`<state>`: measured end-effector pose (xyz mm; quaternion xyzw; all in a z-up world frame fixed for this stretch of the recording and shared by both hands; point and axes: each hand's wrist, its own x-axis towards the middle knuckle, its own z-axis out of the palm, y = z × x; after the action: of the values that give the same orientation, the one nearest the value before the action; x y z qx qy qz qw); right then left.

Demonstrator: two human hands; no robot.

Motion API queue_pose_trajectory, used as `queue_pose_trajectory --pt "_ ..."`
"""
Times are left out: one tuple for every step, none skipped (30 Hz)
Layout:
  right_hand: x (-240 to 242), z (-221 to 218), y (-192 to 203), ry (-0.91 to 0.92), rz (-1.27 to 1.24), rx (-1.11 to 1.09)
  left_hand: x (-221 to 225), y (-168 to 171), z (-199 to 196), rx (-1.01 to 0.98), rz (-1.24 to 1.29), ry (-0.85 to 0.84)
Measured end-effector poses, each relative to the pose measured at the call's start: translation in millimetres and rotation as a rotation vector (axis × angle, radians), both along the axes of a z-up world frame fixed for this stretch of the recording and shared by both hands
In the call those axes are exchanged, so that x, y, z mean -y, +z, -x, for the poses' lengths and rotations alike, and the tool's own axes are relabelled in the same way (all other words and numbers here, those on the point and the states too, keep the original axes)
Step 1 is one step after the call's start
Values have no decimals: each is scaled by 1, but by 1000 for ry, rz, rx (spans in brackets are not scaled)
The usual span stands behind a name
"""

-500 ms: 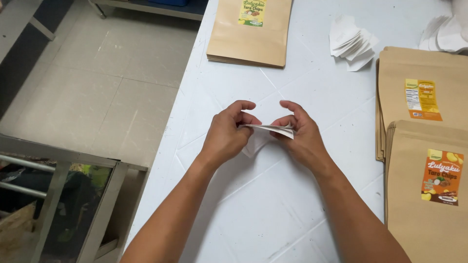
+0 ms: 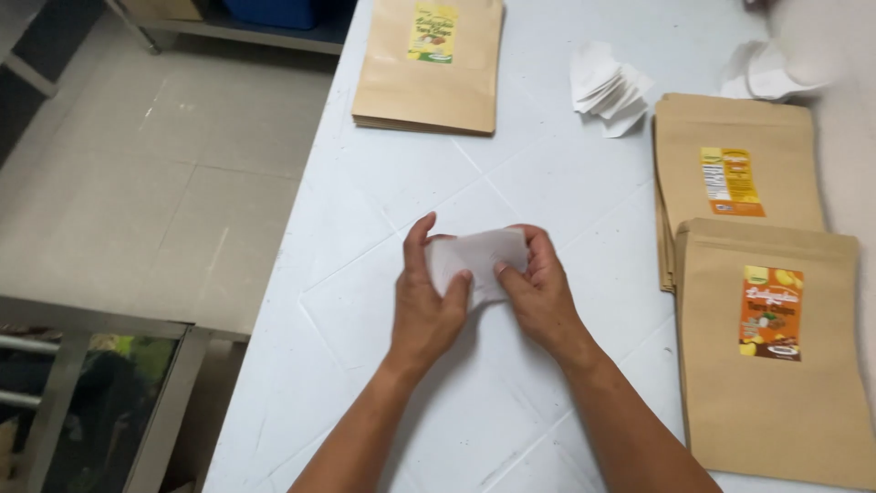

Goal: Applying adhesive product labels to brown paper packaging bags and organizing them on a table.

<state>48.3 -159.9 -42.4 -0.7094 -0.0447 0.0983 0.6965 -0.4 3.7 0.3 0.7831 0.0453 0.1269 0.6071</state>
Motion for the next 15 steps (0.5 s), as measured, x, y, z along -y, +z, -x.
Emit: queue_pose_trajectory --pt "5 2 2 -12 3 5 -4 0 0 5 3 -12" --pt "10 3 4 65 82 12 -9 0 -2 -1 -69 -51" --pt "14 3 6 140 162 17 -14 -1 -4 -5 -142 -89" --pt "16 4 10 131 167 17 -16 -3 -3 -3 -137 -98" --pt "18 4 15 203 250 29 -17 -5 -3 -141 -194 -188" --pt "20 3 19 275 334 45 -19 -7 -5 -273 -253 -276" --pt "24 -6 20 265 339 49 -18 -4 -4 -265 -251 -285" --pt "27 -13 20 247 343 46 -17 -2 -3 -342 -168 -265" --pt "30 -21 20 228 346 43 -17 1 -1 -418 -86 -244" --pt "40 -44 17 221 351 43 -16 5 -4 -416 -84 -252" --pt "49 -67 15 -23 455 9 -16 8 -6 -522 3 -165" --pt "58 -90 13 -266 556 -27 -16 12 -8 -629 90 -76" --pt "68 -107 14 -270 559 -28 -16 13 -8 -629 92 -81" --pt "78 -126 15 -374 629 -73 -16 14 -10 -643 156 -21" --pt "88 -145 17 -479 697 -119 -16 15 -12 -656 220 40"
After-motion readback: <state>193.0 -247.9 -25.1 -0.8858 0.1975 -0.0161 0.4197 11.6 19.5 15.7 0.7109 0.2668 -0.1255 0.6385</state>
